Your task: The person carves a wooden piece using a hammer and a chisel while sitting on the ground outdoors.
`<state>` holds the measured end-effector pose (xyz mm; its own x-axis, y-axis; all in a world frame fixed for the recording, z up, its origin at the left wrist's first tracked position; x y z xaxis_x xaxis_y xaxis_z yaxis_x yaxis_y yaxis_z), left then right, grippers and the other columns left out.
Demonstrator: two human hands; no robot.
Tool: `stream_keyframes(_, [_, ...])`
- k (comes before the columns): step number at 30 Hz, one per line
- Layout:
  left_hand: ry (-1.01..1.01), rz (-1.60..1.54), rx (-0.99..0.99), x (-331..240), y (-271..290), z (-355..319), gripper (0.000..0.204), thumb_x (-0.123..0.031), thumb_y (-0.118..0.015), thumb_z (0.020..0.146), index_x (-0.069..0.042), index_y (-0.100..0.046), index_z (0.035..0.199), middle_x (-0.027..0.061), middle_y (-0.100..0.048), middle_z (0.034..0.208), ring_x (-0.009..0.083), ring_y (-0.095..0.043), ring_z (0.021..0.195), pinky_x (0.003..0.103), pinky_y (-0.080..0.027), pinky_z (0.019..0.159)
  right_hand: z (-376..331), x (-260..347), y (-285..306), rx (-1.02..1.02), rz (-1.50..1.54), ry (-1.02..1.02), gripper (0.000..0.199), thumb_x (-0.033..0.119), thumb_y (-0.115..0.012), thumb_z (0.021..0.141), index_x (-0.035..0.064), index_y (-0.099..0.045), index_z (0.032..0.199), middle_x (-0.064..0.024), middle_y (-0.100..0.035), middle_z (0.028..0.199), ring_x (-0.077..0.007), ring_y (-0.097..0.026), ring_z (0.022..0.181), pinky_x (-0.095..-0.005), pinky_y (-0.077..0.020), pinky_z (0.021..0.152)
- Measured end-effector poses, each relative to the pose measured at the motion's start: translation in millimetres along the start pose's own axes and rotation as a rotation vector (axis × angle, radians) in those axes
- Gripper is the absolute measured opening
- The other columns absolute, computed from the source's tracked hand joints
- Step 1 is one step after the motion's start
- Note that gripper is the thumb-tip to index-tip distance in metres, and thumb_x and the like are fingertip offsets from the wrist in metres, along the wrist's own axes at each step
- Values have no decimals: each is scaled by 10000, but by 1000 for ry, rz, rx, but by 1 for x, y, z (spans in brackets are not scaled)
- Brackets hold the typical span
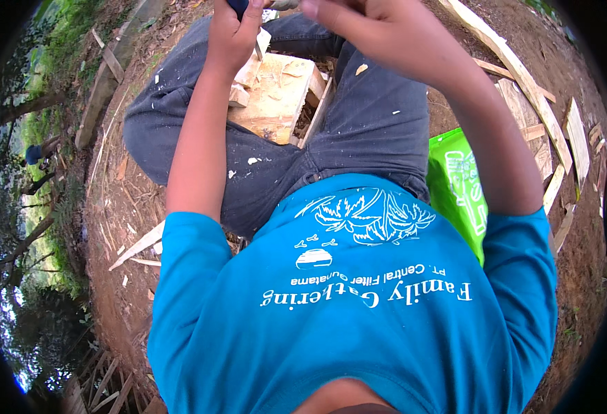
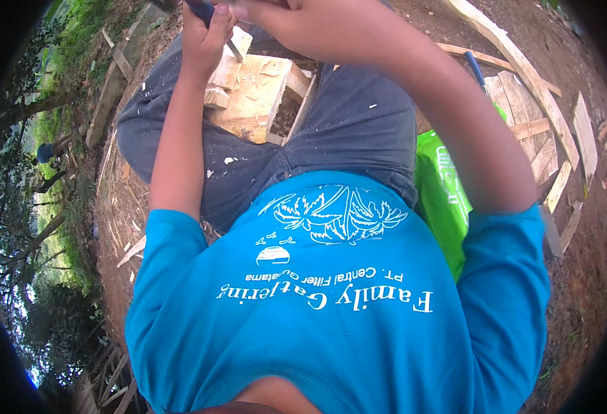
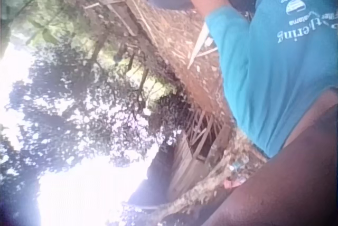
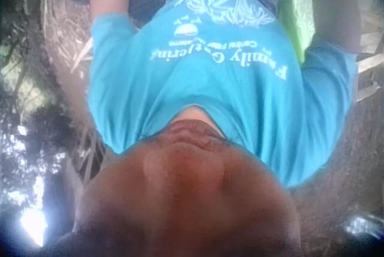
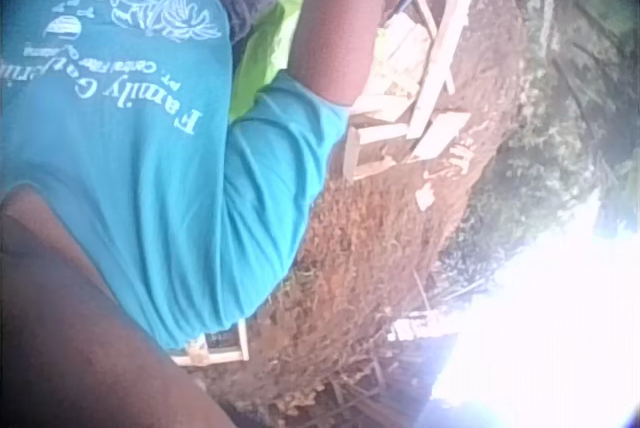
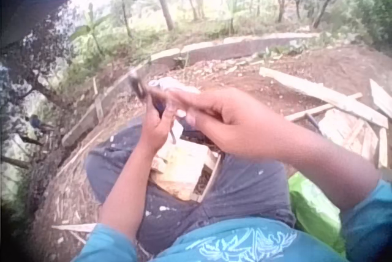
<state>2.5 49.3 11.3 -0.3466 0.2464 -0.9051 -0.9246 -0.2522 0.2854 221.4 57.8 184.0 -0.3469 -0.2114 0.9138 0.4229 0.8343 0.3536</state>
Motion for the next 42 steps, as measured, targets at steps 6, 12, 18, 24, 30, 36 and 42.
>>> stream_keyframes(6, [31, 87, 57, 4, -6, 1, 369, -261, -583, 1053, -24, -500, 1324, 19, -597, 873, 108, -557, 714, 291, -475, 654, 22, -34, -12, -339, -2, 265, 439, 72, -536, 1052, -18, -508, 1481, -61, -704, 1051, -74, -563, 827, -237, -477, 752])
stream_keyframes(12, [-18, 34, 91, 9, 1, 1, 360, -264, -569, 1061, -21, -517, 1321, 14, -602, 878, 102, -560, 720, 284, -473, 658, 9, -14, -9, -362, 135, 290, 417, 94, -549, 1052, -14, -544, 1455, -12, -651, 917, -60, -494, 751, -233, -417, 659])
stream_keyframes(18, [89, -364, -83, 32, 16, 1, 176, -247, -546, 1076, -81, -491, 1096, -15, -514, 756, 55, -475, 584, 231, -399, 512, 1, -25, 0, -511, 171, 123, 466, 107, -552, 1063, 53, -497, 1522, 52, -567, 792, -2, -436, 671, -191, -373, 581])
stream_keyframes(24, [200, -578, -166, 21, 26, -1, 154, -227, -546, 1081, -111, -445, 1075, -34, -450, 723, 59, -443, 551, 225, -387, 493, -20, -40, 1, -500, 347, 47, 459, 130, -565, 1067, 79, -505, 1520, 100, -530, 784, 13, -421, 585, -177, -331, 505])
stream_keyframes(30, [115, -319, -29, 18, 16, -6, 172, -218, -560, 1076, -88, -462, 1131, -18, -519, 749, 56, -478, 588, 230, -405, 518, -23, -53, -6, -446, 362, 87, 447, 121, -571, 1064, 79, -525, 1506, 101, -534, 797, 11, -428, 631, -174, -333, 546])
stream_keyframes(36, [-140, 160, 59, -12, 8, -8, 351, -218, -571, 1059, -35, -507, 1353, 26, -626, 866, 104, -555, 670, 272, -469, 613, -38, -13, -4, -442, 386, 216, 458, 102, -567, 1060, 49, -511, 1512, 91, -547, 807, 5, -446, 647, -182, -359, 565])
stream_keyframes(42, [-115, 103, 48, -16, 7, -9, 328, -252, -593, 1043, -49, -635, 1297, 12, -598, 859, 122, -551, 688, 314, -469, 645, -3, -35, -10, -410, -22, 169, 456, 85, -561, 1052, -17, -506, 1492, -26, -675, 993, -70, -567, 820, -231, -465, 728])
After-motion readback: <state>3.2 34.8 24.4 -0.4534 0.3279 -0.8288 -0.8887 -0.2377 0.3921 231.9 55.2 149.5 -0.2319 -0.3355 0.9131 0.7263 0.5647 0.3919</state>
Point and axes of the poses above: each hand's wrist, its own z-axis towards the middle knuckle, its own y-axis out of the back of the hand, x = y × z, the point moved 4 cm from there along z, towards the middle knuckle
